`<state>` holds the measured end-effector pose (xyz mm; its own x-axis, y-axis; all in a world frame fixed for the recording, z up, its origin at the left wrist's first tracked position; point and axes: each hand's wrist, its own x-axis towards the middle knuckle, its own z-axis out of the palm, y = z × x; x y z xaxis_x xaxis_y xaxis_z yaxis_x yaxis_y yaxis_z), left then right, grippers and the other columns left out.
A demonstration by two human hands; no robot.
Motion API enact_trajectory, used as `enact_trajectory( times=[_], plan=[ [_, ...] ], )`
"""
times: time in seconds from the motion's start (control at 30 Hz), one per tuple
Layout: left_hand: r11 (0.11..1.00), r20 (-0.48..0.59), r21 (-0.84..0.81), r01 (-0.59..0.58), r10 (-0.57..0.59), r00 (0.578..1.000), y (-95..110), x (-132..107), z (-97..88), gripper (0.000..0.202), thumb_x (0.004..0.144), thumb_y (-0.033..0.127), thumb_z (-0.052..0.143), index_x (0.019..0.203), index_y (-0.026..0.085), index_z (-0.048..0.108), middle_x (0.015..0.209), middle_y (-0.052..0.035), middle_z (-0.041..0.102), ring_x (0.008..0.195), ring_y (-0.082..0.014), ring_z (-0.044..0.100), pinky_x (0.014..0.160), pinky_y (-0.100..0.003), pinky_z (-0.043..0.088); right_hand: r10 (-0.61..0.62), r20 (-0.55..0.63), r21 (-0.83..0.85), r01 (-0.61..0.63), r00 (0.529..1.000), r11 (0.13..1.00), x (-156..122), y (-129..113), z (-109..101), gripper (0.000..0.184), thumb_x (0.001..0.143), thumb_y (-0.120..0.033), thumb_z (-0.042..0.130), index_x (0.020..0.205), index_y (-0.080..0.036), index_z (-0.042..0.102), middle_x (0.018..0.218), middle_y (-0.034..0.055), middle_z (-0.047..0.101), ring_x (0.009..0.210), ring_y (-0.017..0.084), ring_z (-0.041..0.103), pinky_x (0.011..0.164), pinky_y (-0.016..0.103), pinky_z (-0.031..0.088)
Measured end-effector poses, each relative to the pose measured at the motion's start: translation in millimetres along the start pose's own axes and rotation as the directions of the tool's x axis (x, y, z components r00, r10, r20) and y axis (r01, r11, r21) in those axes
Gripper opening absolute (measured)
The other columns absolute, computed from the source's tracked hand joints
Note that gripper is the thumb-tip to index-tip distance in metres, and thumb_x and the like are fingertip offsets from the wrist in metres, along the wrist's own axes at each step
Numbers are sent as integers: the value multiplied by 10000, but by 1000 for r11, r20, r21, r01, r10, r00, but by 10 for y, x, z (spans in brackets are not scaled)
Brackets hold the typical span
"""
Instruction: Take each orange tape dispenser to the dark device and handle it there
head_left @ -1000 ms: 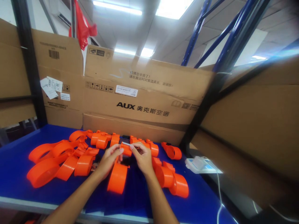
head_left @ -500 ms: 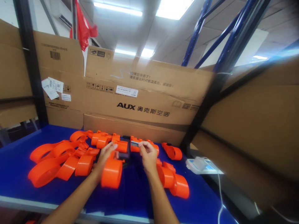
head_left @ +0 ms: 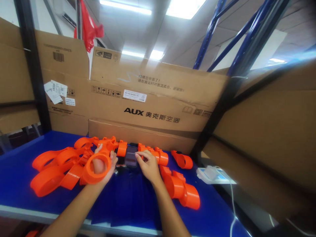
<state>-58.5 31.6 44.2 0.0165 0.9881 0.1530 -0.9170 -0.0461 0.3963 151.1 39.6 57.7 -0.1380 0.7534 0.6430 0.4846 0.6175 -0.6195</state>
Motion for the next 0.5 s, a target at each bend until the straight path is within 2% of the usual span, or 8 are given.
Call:
enact_trajectory(
  times=[0.07, 0.13, 0.23, 0.4, 0.5],
  plan=[
    [998, 74, -46, -42, 46, 996, 26, -12, 34, 360, 856, 474, 582, 655, 184, 508, 556, 1, 488, 447, -87, 422, 387, -196, 336, -66, 176, -59, 77, 982, 995, 34, -107, 26, 180, 898, -328, 614, 934, -228, 760, 877, 62, 701, 834, 201, 610, 768, 314, 460],
    [995, 115, -74, -63, 71, 991, 49, -17, 53, 342, 842, 468, 607, 675, 183, 519, 560, 4, 477, 442, -83, 400, 379, -196, 322, -111, 332, -118, 158, 937, 980, 72, -221, 75, 148, 888, -285, 627, 933, -240, 762, 895, 52, 714, 848, 197, 607, 778, 305, 450],
    [996, 132, -66, -59, 67, 989, 59, -21, 57, 358, 827, 478, 623, 656, 190, 496, 555, 5, 469, 436, -85, 384, 370, -201, 315, -134, 475, -186, 249, 870, 950, 126, -363, 192, 112, 850, -234, 660, 898, -248, 760, 868, 37, 724, 840, 196, 598, 737, 283, 431],
    [999, 95, -25, -47, 49, 994, 42, -51, 89, 400, 845, 485, 591, 599, 196, 465, 534, -1, 483, 429, -93, 406, 375, -210, 343, -122, 568, -187, 273, 814, 944, 209, -448, 299, 111, 825, -191, 671, 865, -251, 756, 811, 4, 739, 794, 180, 630, 741, 262, 421],
    [1000, 23, 8, 2, -2, 1000, 29, -52, 113, 402, 857, 491, 581, 597, 198, 488, 510, 5, 488, 428, -105, 437, 392, -225, 382, -117, 531, -166, 239, 839, 957, 234, -447, 229, 121, 867, -223, 634, 874, -239, 753, 804, 8, 740, 760, 177, 633, 725, 263, 422]
  ],
)
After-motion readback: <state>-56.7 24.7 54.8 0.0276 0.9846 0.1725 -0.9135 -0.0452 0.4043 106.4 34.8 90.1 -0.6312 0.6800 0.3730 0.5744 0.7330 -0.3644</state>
